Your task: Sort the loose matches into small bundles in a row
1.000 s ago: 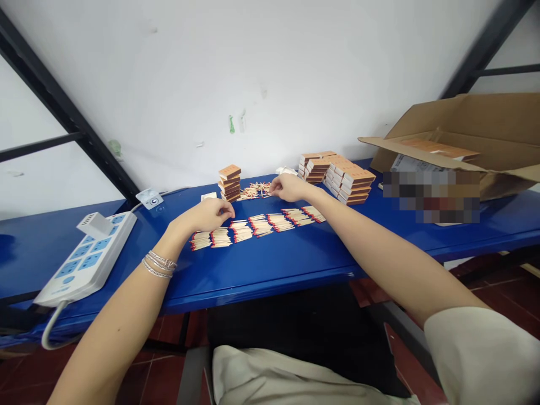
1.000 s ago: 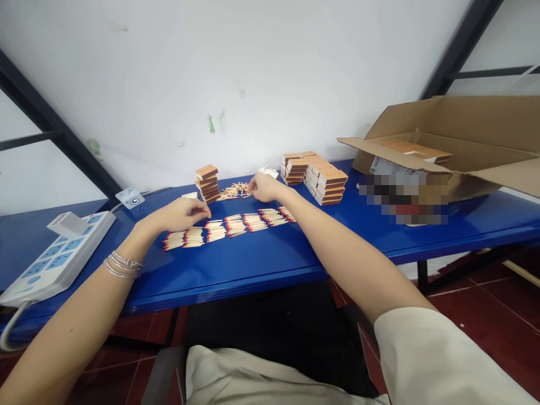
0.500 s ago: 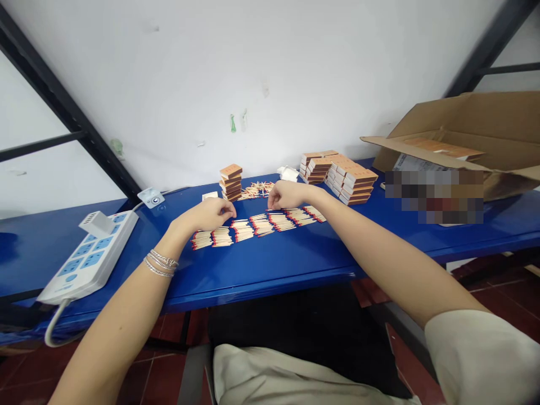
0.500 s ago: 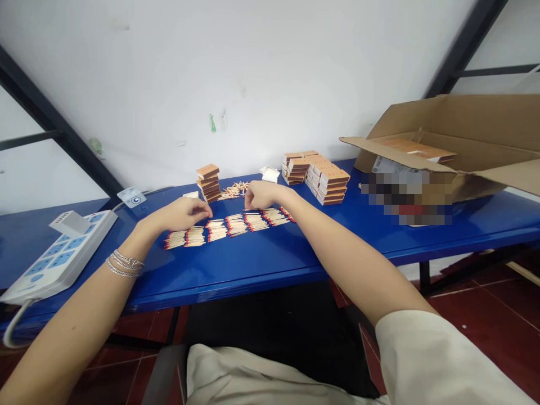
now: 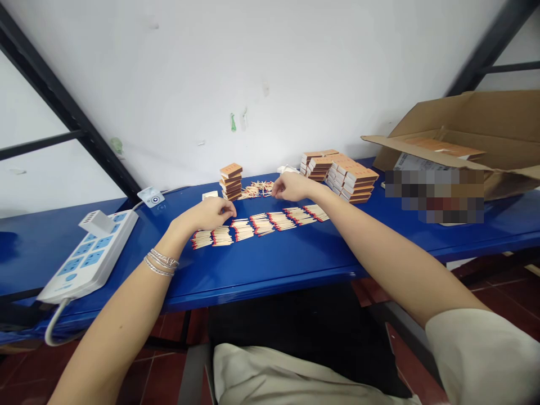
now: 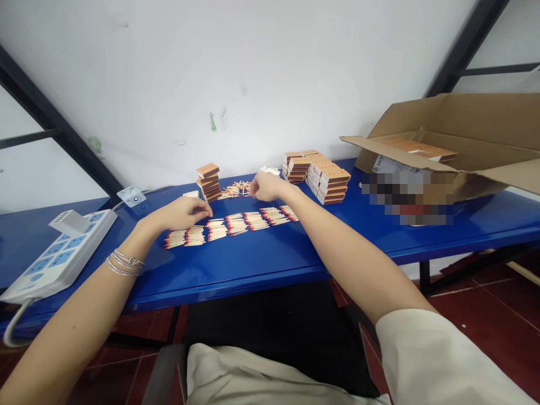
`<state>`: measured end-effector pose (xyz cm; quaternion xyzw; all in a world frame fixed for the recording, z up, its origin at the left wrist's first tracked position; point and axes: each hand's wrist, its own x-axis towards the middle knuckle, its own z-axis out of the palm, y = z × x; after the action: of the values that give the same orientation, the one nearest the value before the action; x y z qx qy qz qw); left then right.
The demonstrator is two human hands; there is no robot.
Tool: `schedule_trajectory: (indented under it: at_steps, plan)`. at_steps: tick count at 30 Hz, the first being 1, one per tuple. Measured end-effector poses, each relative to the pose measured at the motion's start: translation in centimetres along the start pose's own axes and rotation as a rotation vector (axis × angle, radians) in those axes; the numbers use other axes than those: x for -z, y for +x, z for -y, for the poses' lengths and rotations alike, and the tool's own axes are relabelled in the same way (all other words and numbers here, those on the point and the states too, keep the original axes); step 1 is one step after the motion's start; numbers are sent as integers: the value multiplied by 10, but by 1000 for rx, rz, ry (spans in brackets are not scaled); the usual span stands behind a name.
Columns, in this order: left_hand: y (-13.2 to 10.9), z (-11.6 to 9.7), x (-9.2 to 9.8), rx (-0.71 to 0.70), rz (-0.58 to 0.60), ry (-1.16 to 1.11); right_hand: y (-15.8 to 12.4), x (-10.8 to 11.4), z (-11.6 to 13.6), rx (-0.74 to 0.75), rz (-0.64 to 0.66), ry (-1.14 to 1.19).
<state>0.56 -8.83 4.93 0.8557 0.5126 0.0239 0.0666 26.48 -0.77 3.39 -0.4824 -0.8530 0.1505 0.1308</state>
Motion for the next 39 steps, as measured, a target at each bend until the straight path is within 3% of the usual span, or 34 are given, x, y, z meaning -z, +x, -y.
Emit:
schedule_trajectory:
  at_steps: [6, 10, 14, 18, 32, 34, 39]
  plan:
    - [0, 0, 0, 1, 8, -2, 6, -6, -15, -36, -95, 4]
    - [0, 0, 1, 4, 6, -4, 12, -19, -11, -53, -127, -33]
    - [0, 1, 0, 0, 3, -1, 16, -24, -5, -89, -103, -79]
    - [1, 4, -2, -9, -1, 0, 13, -14, -9, -97, -63, -82]
    - [1, 6, -3, -6, -9, -13, -6, 23, -26, -59, 352, -6]
    - [1, 6, -3, -6, -15, -19, -4, 20, -28, -25, 287, 24]
    - [1, 4, -2, 7, 2, -6, 10, -2, -25, -23, -60, 13]
